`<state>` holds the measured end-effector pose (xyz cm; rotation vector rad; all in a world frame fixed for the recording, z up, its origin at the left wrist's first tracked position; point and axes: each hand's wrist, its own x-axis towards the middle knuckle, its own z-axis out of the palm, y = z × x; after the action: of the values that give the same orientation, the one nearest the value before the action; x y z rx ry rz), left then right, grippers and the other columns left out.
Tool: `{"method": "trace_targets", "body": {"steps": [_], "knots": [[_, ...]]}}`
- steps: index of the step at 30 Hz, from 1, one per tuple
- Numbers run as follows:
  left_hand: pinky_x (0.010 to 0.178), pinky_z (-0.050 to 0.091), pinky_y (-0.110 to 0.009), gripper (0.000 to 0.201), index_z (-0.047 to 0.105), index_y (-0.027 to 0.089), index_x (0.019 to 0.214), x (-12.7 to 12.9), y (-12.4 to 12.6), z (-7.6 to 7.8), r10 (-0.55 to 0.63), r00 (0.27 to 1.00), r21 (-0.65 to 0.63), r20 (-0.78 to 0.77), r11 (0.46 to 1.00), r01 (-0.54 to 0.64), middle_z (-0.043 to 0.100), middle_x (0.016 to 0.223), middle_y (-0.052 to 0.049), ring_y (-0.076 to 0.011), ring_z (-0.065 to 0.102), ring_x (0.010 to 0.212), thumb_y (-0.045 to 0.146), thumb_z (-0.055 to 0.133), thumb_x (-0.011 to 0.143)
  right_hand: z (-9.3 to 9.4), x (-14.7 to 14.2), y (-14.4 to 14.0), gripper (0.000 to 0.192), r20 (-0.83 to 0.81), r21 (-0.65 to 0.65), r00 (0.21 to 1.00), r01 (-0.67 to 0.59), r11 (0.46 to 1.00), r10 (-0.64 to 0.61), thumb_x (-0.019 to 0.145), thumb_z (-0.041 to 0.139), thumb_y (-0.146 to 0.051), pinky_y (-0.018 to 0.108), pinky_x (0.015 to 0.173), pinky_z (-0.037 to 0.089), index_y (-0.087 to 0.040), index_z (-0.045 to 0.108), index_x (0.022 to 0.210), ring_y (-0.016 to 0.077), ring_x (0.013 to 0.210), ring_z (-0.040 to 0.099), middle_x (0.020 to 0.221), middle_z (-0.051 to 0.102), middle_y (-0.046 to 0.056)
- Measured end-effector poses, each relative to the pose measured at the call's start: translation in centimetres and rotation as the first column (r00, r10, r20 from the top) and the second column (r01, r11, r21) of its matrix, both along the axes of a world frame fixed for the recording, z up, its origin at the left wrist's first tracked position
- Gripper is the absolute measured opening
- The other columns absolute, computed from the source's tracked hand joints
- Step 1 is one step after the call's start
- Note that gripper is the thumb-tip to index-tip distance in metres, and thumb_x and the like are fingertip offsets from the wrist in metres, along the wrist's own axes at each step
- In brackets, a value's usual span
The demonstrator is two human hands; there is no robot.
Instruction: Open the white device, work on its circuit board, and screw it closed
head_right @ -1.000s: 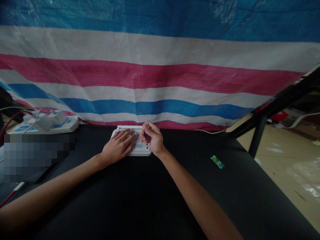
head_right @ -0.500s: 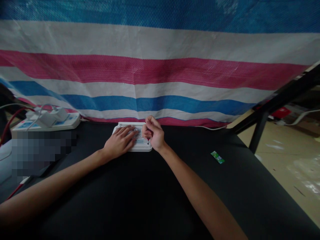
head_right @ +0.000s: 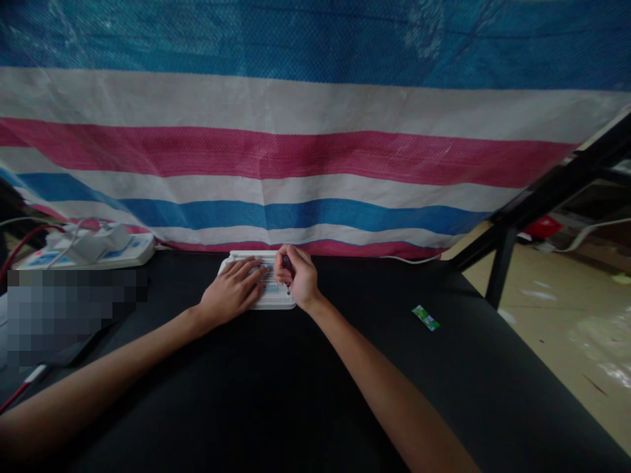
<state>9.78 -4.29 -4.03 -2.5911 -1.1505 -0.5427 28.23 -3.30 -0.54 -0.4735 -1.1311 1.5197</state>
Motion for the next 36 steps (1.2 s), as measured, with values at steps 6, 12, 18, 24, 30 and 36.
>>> {"method": "trace_targets", "body": {"steps": [6, 12, 18, 24, 30, 36], "knots": [[0.102, 0.045, -0.050, 0.041, 0.060, 0.015, 0.130, 0.05, -0.08, 0.18, -0.002, 1.000, -0.003, 0.005, 1.000, 0.003, 0.059, 0.135, -0.016, -0.0321, 0.054, 0.126, 0.037, 0.038, 0.102, 0.03, 0.17, -0.11, 0.036, 0.016, 0.006, 1.000, 0.025, 1.000, -0.025, 0.083, 0.066, -0.047, 0.020, 0.041, 0.020, -0.024, 0.039, 0.077, 0.0066, 0.039, 0.020, 0.046, 0.032, -0.012], [0.103, 0.044, -0.050, 0.042, 0.059, 0.016, 0.131, -0.02, -0.05, -0.02, 0.001, 1.000, -0.001, 0.014, 1.000, -0.001, 0.059, 0.135, -0.016, -0.0318, 0.054, 0.126, 0.037, 0.039, 0.101, 0.32, 0.39, 0.14, 0.040, 0.057, 0.047, 0.998, 0.024, 0.999, -0.027, 0.082, 0.066, -0.053, 0.023, 0.045, 0.031, -0.020, 0.047, 0.069, 0.0069, 0.040, 0.033, 0.050, 0.043, -0.006], [0.103, 0.044, -0.050, 0.042, 0.059, 0.015, 0.131, -0.03, 0.07, -0.17, 0.005, 1.000, -0.006, 0.003, 1.000, -0.005, 0.059, 0.135, -0.016, -0.0319, 0.053, 0.126, 0.037, 0.039, 0.101, 0.06, 0.46, 0.29, 0.044, 0.042, 0.010, 0.998, -0.039, 0.999, 0.039, 0.084, 0.062, -0.056, 0.022, 0.042, 0.026, -0.019, 0.050, 0.064, 0.0059, 0.038, 0.026, 0.048, 0.034, -0.008], [0.103, 0.044, -0.049, 0.040, 0.060, 0.016, 0.130, 0.06, -0.04, -0.06, 0.000, 1.000, -0.007, 0.023, 1.000, 0.000, 0.059, 0.135, -0.016, -0.0314, 0.053, 0.126, 0.036, 0.041, 0.101, 0.11, 0.08, -0.10, 0.037, 0.031, 0.024, 0.999, -0.045, 0.999, 0.044, 0.085, 0.059, -0.056, 0.020, 0.039, 0.017, -0.023, 0.043, 0.079, 0.0065, 0.038, 0.015, 0.046, 0.029, -0.012], [0.104, 0.043, -0.049, 0.041, 0.060, 0.015, 0.130, 0.05, -0.10, 0.27, 0.004, 1.000, -0.016, 0.002, 1.000, -0.004, 0.059, 0.135, -0.016, -0.0321, 0.053, 0.126, 0.036, 0.039, 0.101, 0.45, 0.21, -0.26, 0.038, 0.068, 0.006, 0.997, -0.026, 1.000, 0.026, 0.083, 0.064, -0.047, 0.021, 0.040, 0.016, -0.025, 0.034, 0.077, 0.0065, 0.038, 0.017, 0.046, 0.031, -0.013], [0.104, 0.043, -0.048, 0.043, 0.060, 0.015, 0.131, -0.02, 0.02, 0.08, 0.005, 1.000, -0.015, -0.021, 1.000, -0.006, 0.059, 0.135, -0.016, -0.0324, 0.053, 0.126, 0.037, 0.037, 0.102, 0.53, 0.30, -0.07, 0.039, 0.062, -0.018, 0.997, -0.046, 0.999, 0.047, 0.078, 0.069, -0.047, 0.022, 0.041, 0.021, -0.024, 0.038, 0.076, 0.0067, 0.037, 0.025, 0.047, 0.041, -0.010]]}}
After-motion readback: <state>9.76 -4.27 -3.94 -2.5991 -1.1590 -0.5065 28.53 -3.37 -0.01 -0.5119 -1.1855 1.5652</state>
